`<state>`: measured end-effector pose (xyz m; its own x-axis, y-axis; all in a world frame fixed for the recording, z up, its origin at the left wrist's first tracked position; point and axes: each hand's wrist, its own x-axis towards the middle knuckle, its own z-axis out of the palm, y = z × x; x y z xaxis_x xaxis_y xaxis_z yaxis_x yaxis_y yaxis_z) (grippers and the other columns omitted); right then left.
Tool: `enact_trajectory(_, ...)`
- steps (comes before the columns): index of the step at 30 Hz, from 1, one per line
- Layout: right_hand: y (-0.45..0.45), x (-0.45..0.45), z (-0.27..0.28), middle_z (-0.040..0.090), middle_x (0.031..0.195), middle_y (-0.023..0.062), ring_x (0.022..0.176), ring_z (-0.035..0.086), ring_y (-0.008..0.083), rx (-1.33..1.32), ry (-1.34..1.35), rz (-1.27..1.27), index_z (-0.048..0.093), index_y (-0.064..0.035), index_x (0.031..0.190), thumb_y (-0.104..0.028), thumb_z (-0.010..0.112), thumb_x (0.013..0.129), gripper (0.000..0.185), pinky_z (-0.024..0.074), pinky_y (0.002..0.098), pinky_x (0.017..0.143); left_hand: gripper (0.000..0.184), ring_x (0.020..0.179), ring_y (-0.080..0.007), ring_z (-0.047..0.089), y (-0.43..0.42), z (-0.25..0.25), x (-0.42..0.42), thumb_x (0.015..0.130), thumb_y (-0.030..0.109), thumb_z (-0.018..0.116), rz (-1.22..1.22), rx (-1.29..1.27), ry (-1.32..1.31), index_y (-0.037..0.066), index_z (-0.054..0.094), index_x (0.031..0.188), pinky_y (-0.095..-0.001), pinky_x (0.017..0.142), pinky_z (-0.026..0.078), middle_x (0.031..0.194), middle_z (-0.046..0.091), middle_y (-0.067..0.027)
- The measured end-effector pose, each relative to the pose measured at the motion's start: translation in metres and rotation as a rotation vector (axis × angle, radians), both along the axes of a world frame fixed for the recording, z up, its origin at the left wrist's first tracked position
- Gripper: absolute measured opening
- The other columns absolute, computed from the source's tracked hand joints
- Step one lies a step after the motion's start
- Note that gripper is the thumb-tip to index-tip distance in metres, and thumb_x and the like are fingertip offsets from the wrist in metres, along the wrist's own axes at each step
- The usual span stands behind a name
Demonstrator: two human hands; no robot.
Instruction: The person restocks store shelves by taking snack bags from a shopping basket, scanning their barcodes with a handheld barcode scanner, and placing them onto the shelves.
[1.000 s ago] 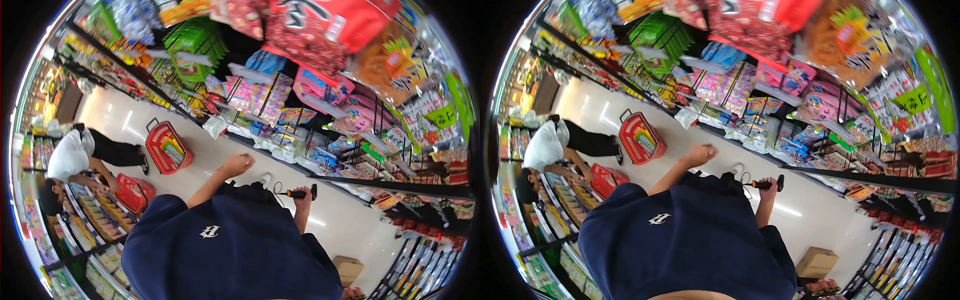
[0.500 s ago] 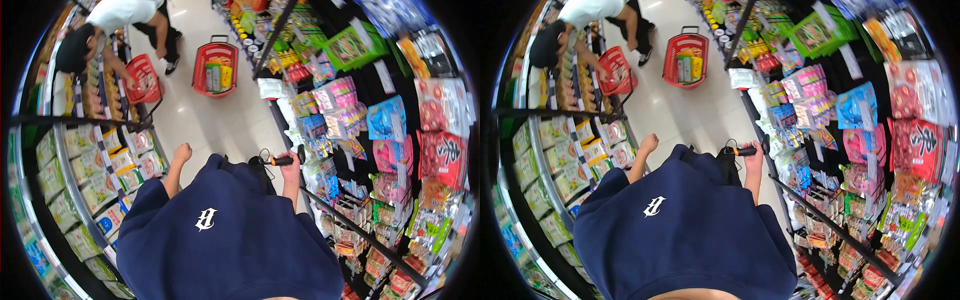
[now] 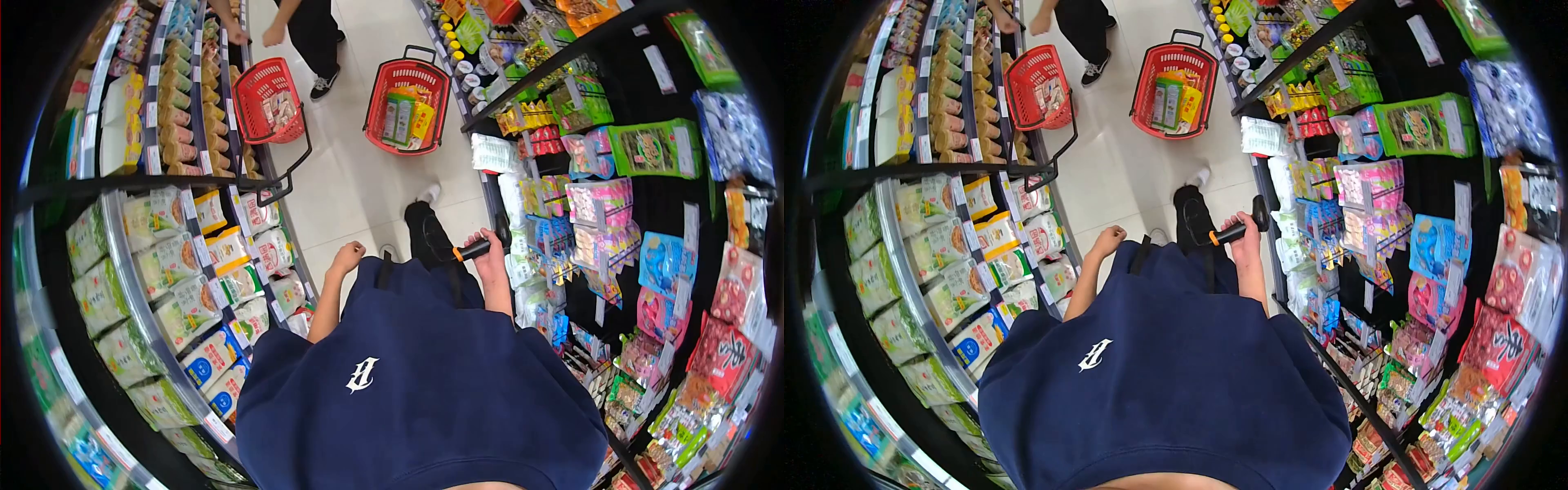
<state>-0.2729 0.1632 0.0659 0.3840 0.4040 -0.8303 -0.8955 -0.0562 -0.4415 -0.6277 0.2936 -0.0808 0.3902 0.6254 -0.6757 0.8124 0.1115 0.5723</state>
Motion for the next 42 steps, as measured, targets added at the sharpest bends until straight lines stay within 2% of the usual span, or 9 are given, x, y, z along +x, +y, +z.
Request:
enact_trajectory(9, 0.111, 0.058, -0.058, 0.056, 0.080, 0.0092, 0.076, 0.057, 0.0238, -0.061, 0.260, -0.061, 0.053, -0.0060, 0.092, -0.010, 0.065, 0.083, 0.015, 0.0528, 0.0403, 0.073, 0.036, 0.093, -0.0306, 0.068, 0.092, -0.023, 0.019, 0.087, 0.034, 0.061, 0.012, -0.246, 0.094, 0.002, 0.068, 0.101, -0.0382, 0.082, 0.052, 0.093, 0.071, -0.0199)
enact_trajectory(15, 0.206, 0.103, -0.048, 0.057, 0.082, 0.0066, 0.078, 0.061, 0.0201, -0.036, 0.201, -0.079, 0.056, -0.0053, 0.097, -0.013, 0.067, 0.086, 0.018, 0.0532, 0.0354, 0.076, 0.032, 0.092, -0.0421, 0.064, 0.218, -0.025, 0.096, 0.085, 0.029, 0.053, -0.170, 0.068, 0.324, 0.002, 0.068, 0.093, -0.0461, 0.083, 0.051, 0.094, 0.067, -0.0253)
enact_trajectory(19, 0.225, 0.105, -0.051, 0.057, 0.086, 0.0063, 0.079, 0.060, 0.0174, -0.034, 0.058, -0.097, 0.057, -0.0043, 0.100, -0.009, 0.065, 0.087, 0.016, 0.0521, 0.0338, 0.077, 0.035, 0.067, -0.0253, 0.067, 0.306, -0.082, 0.177, 0.087, 0.031, 0.056, 0.215, -0.186, -0.038, -0.002, 0.066, 0.087, -0.0380, 0.061, 0.052, 0.077, 0.069, -0.0169)
enact_trajectory(21, 0.220, 0.096, -0.053, 0.056, 0.082, 0.0076, 0.078, 0.058, 0.0197, -0.071, 0.060, -0.068, 0.056, -0.0025, 0.103, -0.009, 0.064, 0.088, 0.018, 0.0504, 0.0358, 0.076, 0.028, 0.062, -0.0154, 0.063, 0.349, -0.128, 0.214, 0.090, 0.026, 0.054, 0.185, -0.315, -0.039, 0.002, 0.065, 0.099, -0.0280, 0.049, 0.049, 0.082, 0.068, -0.0082)
enact_trajectory(27, 0.193, 0.042, -0.078, 0.055, 0.080, 0.0069, 0.078, 0.059, 0.0213, -0.340, 0.278, -0.140, 0.056, -0.0037, 0.102, -0.018, 0.062, 0.091, 0.019, 0.0515, 0.0400, 0.082, 0.035, 0.090, -0.0393, 0.065, 0.440, -0.255, 0.325, 0.086, 0.028, 0.053, -0.163, -0.055, -0.095, -0.001, 0.066, 0.099, -0.0444, 0.081, 0.051, 0.094, 0.067, -0.0244)
enact_trajectory(29, 0.191, 0.022, -0.083, 0.056, 0.083, 0.0092, 0.081, 0.059, 0.0247, -0.406, 0.379, -0.278, 0.055, -0.0016, 0.111, -0.019, 0.057, 0.094, 0.024, 0.0501, 0.0452, 0.089, 0.026, 0.071, -0.0235, 0.065, 0.464, -0.286, 0.360, 0.088, 0.023, 0.054, -0.174, 0.011, -0.054, 0.001, 0.065, 0.096, -0.0370, 0.066, 0.051, 0.077, 0.067, -0.0137)
enact_trajectory(33, 0.201, -0.008, -0.091, 0.056, 0.086, 0.0113, 0.089, 0.059, 0.0257, -0.345, 0.509, -0.388, 0.048, -0.0008, 0.125, -0.019, 0.053, 0.096, 0.035, 0.0460, 0.0488, 0.096, 0.031, 0.093, -0.0394, 0.064, 0.503, -0.359, 0.395, 0.085, 0.022, 0.058, -0.346, 0.267, -0.047, 0.002, 0.061, 0.109, -0.0444, 0.082, 0.052, 0.102, 0.066, -0.0208)
enact_trajectory(35, 0.219, -0.016, -0.093, 0.056, 0.086, 0.0114, 0.089, 0.058, 0.0254, -0.329, 0.575, -0.324, 0.042, -0.0011, 0.130, -0.021, 0.050, 0.098, 0.039, 0.0430, 0.0500, 0.100, 0.048, 0.122, -0.0303, 0.051, 0.516, -0.366, 0.410, 0.081, 0.022, 0.060, -0.656, 0.368, 0.204, 0.007, 0.053, 0.127, -0.0486, 0.094, 0.045, 0.130, 0.055, -0.0146)
enact_trajectory(42, 0.271, -0.053, -0.113, 0.056, 0.086, 0.0118, 0.087, 0.058, 0.0242, -0.250, 0.653, -0.255, 0.041, -0.0021, 0.132, -0.020, 0.051, 0.097, 0.040, 0.0484, 0.0503, 0.094, 0.056, 0.123, -0.0275, 0.045, 0.507, -0.393, 0.396, 0.077, 0.014, 0.062, -0.922, 0.573, 0.126, 0.012, 0.049, 0.131, -0.0474, 0.098, 0.040, 0.130, 0.050, -0.0076)
